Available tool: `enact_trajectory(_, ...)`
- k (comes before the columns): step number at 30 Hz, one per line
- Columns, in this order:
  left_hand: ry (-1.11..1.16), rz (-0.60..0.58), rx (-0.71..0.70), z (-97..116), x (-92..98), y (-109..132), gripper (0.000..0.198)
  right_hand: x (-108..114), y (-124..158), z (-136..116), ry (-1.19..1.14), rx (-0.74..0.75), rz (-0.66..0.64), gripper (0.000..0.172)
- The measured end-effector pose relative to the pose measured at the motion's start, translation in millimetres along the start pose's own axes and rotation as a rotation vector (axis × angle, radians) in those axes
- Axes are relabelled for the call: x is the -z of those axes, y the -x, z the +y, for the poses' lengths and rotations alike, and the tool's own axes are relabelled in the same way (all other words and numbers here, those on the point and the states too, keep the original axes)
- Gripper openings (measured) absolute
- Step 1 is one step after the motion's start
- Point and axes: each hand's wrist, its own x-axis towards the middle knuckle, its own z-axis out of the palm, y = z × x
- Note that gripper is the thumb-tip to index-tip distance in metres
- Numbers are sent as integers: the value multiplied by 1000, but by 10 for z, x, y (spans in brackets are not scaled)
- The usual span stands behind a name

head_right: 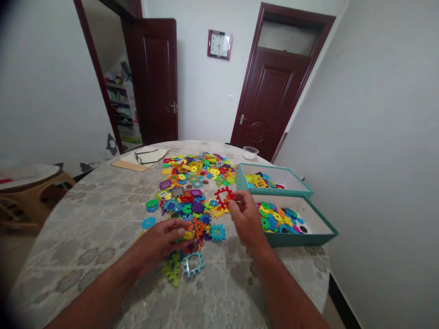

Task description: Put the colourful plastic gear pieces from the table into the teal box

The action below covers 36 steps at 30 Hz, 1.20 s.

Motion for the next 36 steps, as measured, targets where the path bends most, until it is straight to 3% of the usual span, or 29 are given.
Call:
enact_trajectory(6,30,184,-100,25,26,-39,37,540,-555,-50,244,-68,166,42)
enact_trajectory(9,16,194,-119,36,21,-19,39,704,-823,28,344,-98,256,45)
enact_trajectory(14,34,174,-118,42,19,-2,35,842,-1136,211,294,-192,344,47)
enact_trajectory(19,76,150,-120,38,18,7,33,715,-918,141,344,-100,333,47)
enact_trajectory(23,113,106,-116,41,-6,30,34,331,-431,-27,320,41,94,43)
enact_trajectory(27,106,92,-116,38,-15,33,35,-113,56,-151,432,195,-111,23)
enact_trajectory(30,88,88,-105,49,-16,39,37,-303,220,-227,452,356,-298,17)
enact_trajectory(33,52,79,-88,75,-20,50,37,-197,53,-293,540,465,-308,18)
enact_trajectory(36,10,94,-76,101,-24,61,36,221,-430,-310,783,427,-177,21)
